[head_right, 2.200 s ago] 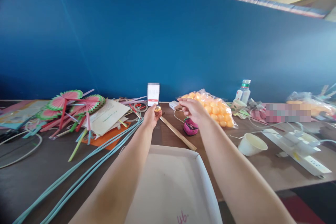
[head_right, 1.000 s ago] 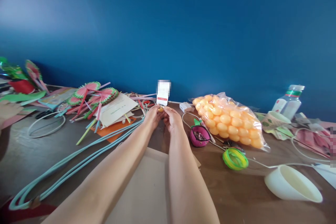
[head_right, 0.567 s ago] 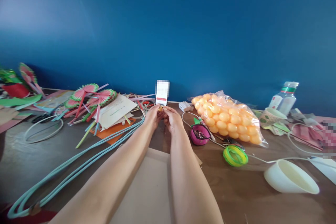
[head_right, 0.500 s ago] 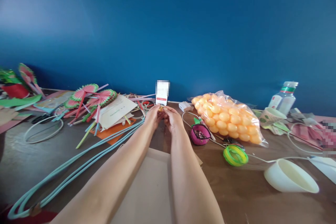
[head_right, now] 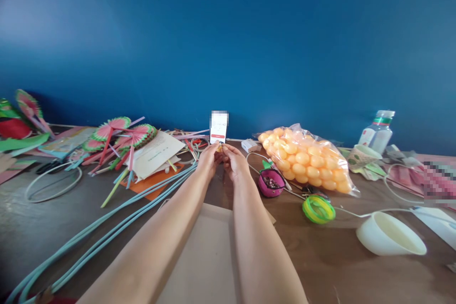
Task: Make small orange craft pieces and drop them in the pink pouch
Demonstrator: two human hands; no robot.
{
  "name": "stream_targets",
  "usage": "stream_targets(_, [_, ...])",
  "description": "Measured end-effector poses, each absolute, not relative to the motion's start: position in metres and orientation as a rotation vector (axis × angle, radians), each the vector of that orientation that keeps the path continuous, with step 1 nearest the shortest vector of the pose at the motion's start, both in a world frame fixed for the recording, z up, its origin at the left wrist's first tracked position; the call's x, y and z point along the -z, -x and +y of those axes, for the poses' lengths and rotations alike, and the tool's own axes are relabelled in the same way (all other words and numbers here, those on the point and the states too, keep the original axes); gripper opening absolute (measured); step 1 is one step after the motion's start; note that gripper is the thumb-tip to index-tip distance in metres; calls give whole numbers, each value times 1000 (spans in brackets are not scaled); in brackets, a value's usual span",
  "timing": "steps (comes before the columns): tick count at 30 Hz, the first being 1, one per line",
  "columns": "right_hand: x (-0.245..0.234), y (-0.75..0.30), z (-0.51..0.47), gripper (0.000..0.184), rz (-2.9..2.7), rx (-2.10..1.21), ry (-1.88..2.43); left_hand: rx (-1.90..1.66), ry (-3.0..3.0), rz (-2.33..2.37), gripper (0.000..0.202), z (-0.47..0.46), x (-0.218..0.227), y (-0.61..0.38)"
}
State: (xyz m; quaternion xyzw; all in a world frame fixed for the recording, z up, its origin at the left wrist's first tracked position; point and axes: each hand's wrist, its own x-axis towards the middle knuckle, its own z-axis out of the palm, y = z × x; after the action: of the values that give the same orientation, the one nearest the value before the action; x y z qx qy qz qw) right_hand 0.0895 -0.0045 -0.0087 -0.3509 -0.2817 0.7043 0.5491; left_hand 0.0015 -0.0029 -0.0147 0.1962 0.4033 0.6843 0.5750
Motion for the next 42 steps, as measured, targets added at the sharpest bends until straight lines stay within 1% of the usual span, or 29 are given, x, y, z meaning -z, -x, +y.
stream_targets(4, [9,-89,-4,20,-654,-1644,833,-1595,-465,950,28,-3,15,-1])
stream_targets(9, [10,-89,-4,20,-670,-1617,842,-1586,-455,986,32,-3,13,-1])
stream_targets(15, [12,-89,-3,19,-718,-1572,870,-1585,-480,984,33,-3,13,-1])
stream_targets(24, [11,-88,-4,7,-701,-1565,889,-1610,-499,964,28,0,16,-2])
stream_targets(29, [12,-89,-5,11,-709,-1583,847,-1636,-532,956,26,2,18,-3])
stream_targets(34, [11,-89,-5,16,-740,-1567,825,-1648,-562,983,29,5,21,-3])
stream_targets(42, [9,-89,-6,18,-734,-1546,860,-1681,-597,1023,26,6,23,-3])
